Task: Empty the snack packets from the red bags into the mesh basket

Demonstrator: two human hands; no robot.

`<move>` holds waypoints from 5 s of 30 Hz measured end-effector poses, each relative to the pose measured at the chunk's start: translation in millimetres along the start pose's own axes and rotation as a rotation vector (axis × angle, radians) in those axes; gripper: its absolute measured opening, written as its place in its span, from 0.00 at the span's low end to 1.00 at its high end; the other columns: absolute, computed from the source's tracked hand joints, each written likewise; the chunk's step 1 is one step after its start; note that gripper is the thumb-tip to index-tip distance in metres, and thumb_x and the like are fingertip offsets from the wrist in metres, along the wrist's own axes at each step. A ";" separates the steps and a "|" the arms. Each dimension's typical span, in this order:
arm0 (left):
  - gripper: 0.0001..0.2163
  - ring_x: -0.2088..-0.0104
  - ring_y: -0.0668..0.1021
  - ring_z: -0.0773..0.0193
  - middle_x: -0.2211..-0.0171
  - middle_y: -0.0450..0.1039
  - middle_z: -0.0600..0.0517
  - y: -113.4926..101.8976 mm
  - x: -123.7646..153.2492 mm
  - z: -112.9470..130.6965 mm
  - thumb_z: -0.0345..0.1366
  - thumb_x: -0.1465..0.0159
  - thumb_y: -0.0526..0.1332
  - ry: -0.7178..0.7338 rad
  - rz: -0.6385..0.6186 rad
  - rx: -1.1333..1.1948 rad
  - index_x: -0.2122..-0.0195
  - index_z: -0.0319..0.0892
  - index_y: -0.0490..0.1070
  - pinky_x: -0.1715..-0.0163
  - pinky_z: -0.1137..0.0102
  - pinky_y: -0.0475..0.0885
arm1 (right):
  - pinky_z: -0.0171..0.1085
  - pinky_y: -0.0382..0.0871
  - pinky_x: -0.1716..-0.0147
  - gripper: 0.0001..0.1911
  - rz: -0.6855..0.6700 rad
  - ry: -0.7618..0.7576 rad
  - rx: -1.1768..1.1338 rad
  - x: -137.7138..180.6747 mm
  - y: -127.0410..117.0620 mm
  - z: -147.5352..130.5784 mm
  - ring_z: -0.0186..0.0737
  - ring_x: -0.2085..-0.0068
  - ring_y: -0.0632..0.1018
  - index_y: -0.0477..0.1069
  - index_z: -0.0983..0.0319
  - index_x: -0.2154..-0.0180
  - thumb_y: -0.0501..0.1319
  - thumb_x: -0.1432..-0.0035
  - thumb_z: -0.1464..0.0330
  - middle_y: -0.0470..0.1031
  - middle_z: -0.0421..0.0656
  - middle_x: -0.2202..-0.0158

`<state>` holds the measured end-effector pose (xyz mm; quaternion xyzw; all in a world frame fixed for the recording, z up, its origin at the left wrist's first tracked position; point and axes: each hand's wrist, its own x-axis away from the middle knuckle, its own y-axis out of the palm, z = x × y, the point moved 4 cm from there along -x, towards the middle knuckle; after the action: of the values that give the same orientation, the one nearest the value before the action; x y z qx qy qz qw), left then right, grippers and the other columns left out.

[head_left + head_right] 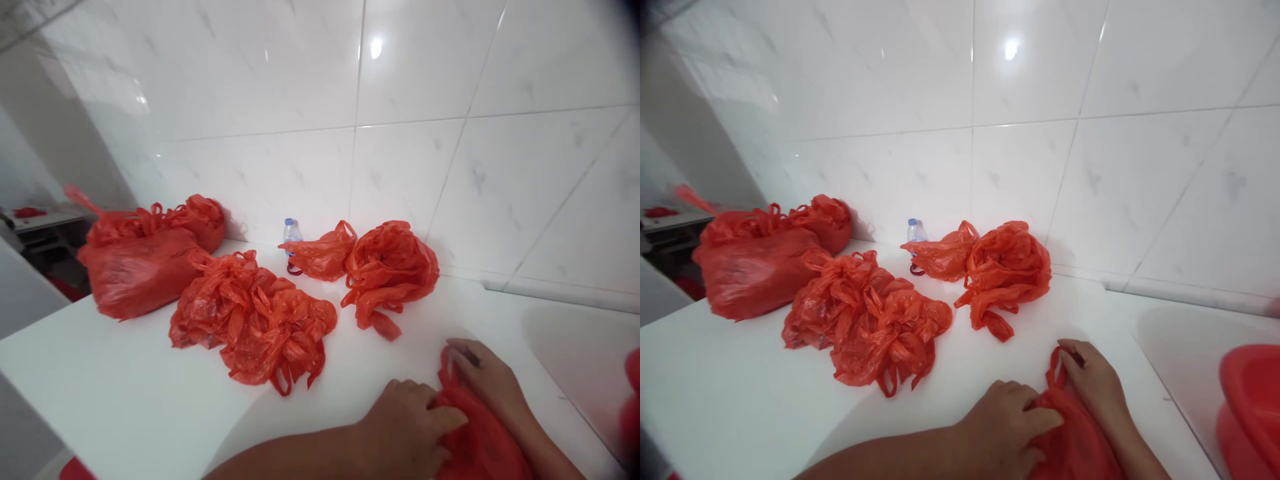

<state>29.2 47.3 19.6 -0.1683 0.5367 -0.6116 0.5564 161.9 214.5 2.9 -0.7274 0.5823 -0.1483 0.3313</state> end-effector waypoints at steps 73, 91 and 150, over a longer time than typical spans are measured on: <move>0.23 0.39 0.59 0.40 0.37 0.55 0.43 -145.5 92.1 -137.9 0.29 0.40 0.54 -0.756 0.022 -0.837 0.43 0.51 0.64 0.45 0.39 0.49 | 0.47 0.67 0.56 0.20 -0.054 -0.053 0.084 0.0 5.7 10.5 0.49 0.56 0.75 0.74 0.56 0.62 0.53 0.51 0.53 0.75 0.44 0.56; 0.23 0.38 0.55 0.36 0.38 0.55 0.36 -148.2 67.7 -125.3 0.27 0.39 0.48 -0.672 0.162 -0.873 0.43 0.44 0.65 0.51 0.29 0.48 | 0.40 0.67 0.60 0.11 0.098 -0.262 0.070 12.6 1.1 -26.4 0.41 0.63 0.74 0.76 0.65 0.67 0.55 0.47 0.73 0.75 0.47 0.67; 0.16 0.39 0.59 0.46 0.43 0.66 0.51 -42.9 -39.6 -130.5 0.31 0.42 0.56 -0.428 0.292 -0.252 0.55 0.52 0.73 0.45 0.43 0.53 | 0.41 0.66 0.59 0.08 0.408 -0.228 -0.338 -52.6 68.2 -108.7 0.41 0.62 0.71 0.62 0.59 0.64 0.47 0.38 0.65 0.69 0.44 0.63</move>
<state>-84.3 134.3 23.3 -0.2825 0.4975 -0.4041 0.7138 30.8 223.7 47.3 -0.6521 0.6921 0.1034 0.2917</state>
